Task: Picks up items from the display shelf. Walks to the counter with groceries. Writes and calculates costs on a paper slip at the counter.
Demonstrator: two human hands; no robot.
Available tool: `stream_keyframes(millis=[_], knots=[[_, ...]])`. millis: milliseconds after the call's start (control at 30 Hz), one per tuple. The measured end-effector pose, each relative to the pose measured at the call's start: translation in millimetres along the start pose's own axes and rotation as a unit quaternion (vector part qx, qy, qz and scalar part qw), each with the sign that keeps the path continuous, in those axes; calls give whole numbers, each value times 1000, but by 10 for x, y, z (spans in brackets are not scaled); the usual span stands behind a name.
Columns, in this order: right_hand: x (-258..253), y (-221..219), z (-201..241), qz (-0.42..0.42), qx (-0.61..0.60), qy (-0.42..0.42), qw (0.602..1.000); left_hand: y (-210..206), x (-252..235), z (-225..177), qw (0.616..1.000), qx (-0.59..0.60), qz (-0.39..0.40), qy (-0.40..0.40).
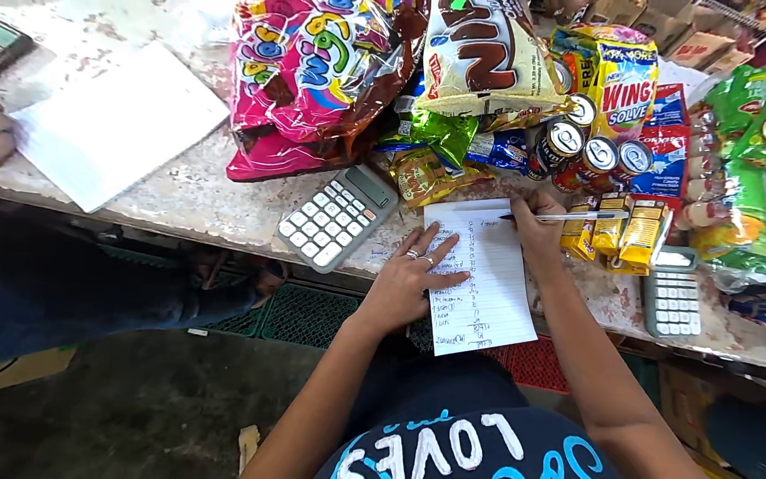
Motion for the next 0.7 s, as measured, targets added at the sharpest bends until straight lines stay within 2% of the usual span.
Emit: stream_keyframes(millis=[133, 200, 300, 700], knots=[[11, -4, 36, 44, -78, -70, 993, 18, 55, 25, 1000, 5, -19, -1], [-29, 89, 12, 50, -56, -42, 996, 11, 56, 36, 1000, 4, -20, 1], [-28, 142, 4, 45, 44, 31, 998, 12, 62, 38, 1000, 10, -24, 4], [-14, -1, -23, 53, 103, 60, 991, -5, 63, 49, 1000, 5, -24, 4]])
Point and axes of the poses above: each hand's wrist, its own x-axis away from the middle knuckle, its own y-axis out of the back of the hand, z = x × y, the point moved 5 cm from there along -x, towards the middle knuckle, and after that the axes turned 8 degrees about z, right-handed, at the moved point
